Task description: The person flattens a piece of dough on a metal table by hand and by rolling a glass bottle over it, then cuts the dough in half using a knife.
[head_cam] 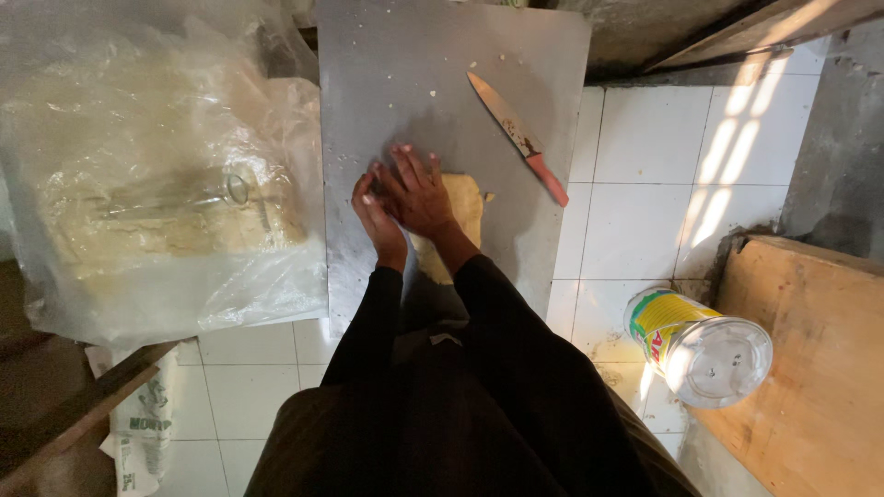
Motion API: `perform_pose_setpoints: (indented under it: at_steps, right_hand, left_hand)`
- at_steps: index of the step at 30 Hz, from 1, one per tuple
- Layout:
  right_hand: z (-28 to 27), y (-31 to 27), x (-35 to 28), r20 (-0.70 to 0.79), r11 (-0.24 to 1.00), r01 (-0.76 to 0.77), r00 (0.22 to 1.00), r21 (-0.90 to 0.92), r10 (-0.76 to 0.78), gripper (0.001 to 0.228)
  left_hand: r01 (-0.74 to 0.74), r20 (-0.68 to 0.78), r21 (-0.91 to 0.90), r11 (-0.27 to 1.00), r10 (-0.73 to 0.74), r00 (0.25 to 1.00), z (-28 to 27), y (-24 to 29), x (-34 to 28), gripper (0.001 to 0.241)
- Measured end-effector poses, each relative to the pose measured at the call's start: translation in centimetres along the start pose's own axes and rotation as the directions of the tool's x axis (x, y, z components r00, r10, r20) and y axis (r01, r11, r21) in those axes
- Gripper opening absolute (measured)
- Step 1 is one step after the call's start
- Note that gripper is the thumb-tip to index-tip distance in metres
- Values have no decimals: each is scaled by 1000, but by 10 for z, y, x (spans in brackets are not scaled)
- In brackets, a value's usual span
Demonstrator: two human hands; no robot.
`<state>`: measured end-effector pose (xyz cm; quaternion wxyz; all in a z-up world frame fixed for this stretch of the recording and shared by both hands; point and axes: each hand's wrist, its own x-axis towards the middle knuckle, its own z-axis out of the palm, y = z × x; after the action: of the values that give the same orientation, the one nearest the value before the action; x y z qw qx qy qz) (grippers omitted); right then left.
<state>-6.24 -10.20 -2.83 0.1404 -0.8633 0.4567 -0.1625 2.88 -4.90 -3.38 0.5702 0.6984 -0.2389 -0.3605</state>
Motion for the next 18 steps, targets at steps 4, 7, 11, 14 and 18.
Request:
perform_pose_setpoints:
  at_steps: [4, 7, 11, 14, 18]
  right_hand:
    - [0, 7, 20, 288, 985, 86, 957, -151, -39, 60]
    - [2, 0, 29, 398, 965, 86, 917, -248, 21, 65]
    - [4, 2, 42, 278, 998, -20, 960, -64, 37, 67]
    - [5, 4, 49, 330, 987, 17, 943, -157, 36, 68]
    - [-1, 1, 61, 299, 995, -10, 953, -103, 41, 65]
  left_hand:
    - [-262, 121, 422, 868, 232, 965, 11, 12, 11, 51]
    - [-271, 135, 655, 706, 243, 960, 30, 19, 32, 51]
    - [-238, 156, 788, 567, 190, 969, 33, 27, 35, 51]
    - [-222, 158, 791, 570, 161, 974, 37, 27, 42, 53]
    - [-214, 142, 790, 575, 169, 975, 36, 24, 45, 54]
